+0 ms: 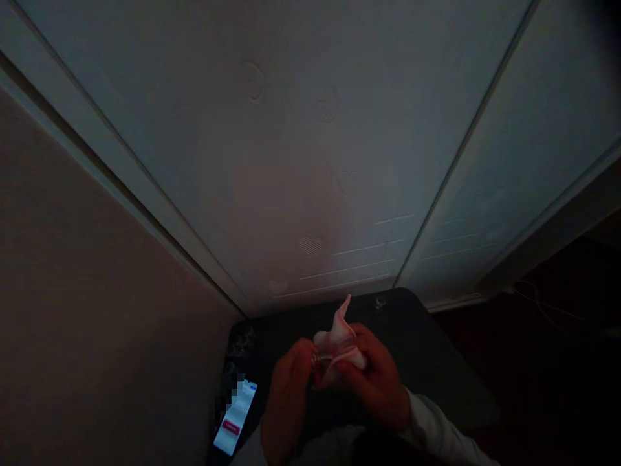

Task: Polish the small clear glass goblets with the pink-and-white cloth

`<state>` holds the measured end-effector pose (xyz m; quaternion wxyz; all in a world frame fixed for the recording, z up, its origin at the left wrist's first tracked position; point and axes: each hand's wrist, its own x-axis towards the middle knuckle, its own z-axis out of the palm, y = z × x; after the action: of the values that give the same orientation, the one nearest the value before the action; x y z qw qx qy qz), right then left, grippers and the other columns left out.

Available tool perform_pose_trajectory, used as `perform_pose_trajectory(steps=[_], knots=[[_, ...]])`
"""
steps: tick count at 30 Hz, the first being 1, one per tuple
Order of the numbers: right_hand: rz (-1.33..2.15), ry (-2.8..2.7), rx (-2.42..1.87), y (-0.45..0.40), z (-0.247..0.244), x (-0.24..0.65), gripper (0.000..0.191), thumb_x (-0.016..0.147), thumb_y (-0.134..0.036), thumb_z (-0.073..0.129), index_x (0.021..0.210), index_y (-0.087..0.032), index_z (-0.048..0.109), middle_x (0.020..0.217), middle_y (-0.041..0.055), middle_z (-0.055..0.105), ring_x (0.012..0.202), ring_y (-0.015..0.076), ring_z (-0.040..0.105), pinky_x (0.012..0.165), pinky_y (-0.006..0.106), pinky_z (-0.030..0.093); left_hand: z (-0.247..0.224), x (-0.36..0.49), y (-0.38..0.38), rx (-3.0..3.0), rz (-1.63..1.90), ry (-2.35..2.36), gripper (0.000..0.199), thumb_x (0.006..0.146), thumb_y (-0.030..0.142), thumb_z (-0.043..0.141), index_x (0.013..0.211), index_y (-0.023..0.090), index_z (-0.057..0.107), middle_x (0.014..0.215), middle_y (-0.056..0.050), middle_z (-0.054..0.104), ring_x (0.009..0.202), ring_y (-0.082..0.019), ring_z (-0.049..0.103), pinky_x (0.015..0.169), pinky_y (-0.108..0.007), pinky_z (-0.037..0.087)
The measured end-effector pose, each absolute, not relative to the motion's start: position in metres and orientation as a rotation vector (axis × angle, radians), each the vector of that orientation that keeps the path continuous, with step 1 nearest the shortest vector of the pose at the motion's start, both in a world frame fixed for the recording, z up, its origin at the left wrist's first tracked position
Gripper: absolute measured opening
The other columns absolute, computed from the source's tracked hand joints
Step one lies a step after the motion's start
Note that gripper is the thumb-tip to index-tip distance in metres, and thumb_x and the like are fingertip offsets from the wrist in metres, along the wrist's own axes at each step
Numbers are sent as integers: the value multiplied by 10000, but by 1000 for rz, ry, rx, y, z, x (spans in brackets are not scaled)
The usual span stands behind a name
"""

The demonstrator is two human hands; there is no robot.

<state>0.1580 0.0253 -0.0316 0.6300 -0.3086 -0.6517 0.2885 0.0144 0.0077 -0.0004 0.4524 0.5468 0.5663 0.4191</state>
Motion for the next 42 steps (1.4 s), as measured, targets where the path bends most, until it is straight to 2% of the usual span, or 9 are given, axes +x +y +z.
perform_pose_trajectory(steps=[3, 6, 11, 14, 24, 28, 34, 39, 42], knots=[[621, -1505, -689, 28, -31, 159, 71, 785, -165, 621, 808, -232, 614, 811, 19, 645, 713, 169, 624, 627, 263, 493, -2, 15, 8, 1260, 1132, 1394, 397, 855, 546, 451, 774, 194, 616, 690, -1, 600, 632, -156, 549, 594, -248, 460], [613, -1489, -683, 28, -33, 160, 92, 779, -169, 646, 828, -241, 615, 831, 14, 647, 723, 166, 621, 633, 258, 486, -8, 13, 7, 1190, 1260, 1370, 390, 860, 532, 483, 1064, 223, 607, 852, -17, 663, 764, -167, 613, 717, -259, 490], [738, -1405, -733, 26, -39, 162, 63, 785, -188, 653, 809, -236, 618, 833, 17, 627, 724, 167, 605, 636, 260, 473, -24, 4, 2, 1286, 1244, 1202, 399, 799, 440, 639, 1153, 258, 601, 1134, -55, 648, 1019, -216, 609, 878, -303, 474], [867, -1306, -743, 24, -40, 162, 47, 790, -210, 656, 792, -240, 620, 825, 7, 616, 712, 155, 594, 625, 240, 468, -26, 2, 0, 1361, 1197, 1242, 385, 822, 398, 624, 1183, 264, 598, 1200, -73, 626, 1068, -240, 595, 908, -343, 461], [984, -1230, -743, 13, -39, 158, 31, 790, -253, 658, 784, -223, 650, 813, 12, 619, 701, 154, 590, 614, 238, 466, -18, 2, -7, 1468, 1167, 1357, 316, 812, 438, 586, 998, 191, 650, 929, -64, 690, 849, -219, 629, 758, -311, 476], [956, -1287, -771, 9, -39, 159, 55, 800, -256, 636, 769, -211, 635, 790, 16, 611, 676, 156, 587, 585, 246, 463, -8, 6, -9, 1480, 1107, 1339, 278, 834, 453, 522, 814, 190, 609, 731, -13, 624, 685, -172, 575, 636, -264, 442], [680, -1527, -723, 6, -34, 157, 25, 787, -202, 645, 771, -220, 645, 789, 22, 638, 692, 164, 608, 609, 252, 482, -1, 9, -6, 1445, 998, 1457, 482, 889, 531, 297, 545, 224, 435, 539, 22, 464, 542, -157, 471, 556, -270, 393], [518, -1592, -644, 7, -28, 156, 90, 782, -194, 668, 858, -238, 648, 811, 24, 664, 732, 169, 632, 630, 254, 494, -9, 5, -5, 1422, 992, 1480, 525, 894, 582, 271, 587, 216, 489, 580, 6, 522, 588, -171, 512, 601, -287, 417], [552, -1556, -632, 7, -30, 156, 144, 779, -154, 656, 887, -249, 652, 849, 21, 683, 756, 166, 648, 646, 252, 497, -11, 4, -8, 1346, 1144, 1451, 455, 890, 580, 347, 878, 200, 598, 756, -13, 615, 696, -177, 575, 657, -286, 463]])
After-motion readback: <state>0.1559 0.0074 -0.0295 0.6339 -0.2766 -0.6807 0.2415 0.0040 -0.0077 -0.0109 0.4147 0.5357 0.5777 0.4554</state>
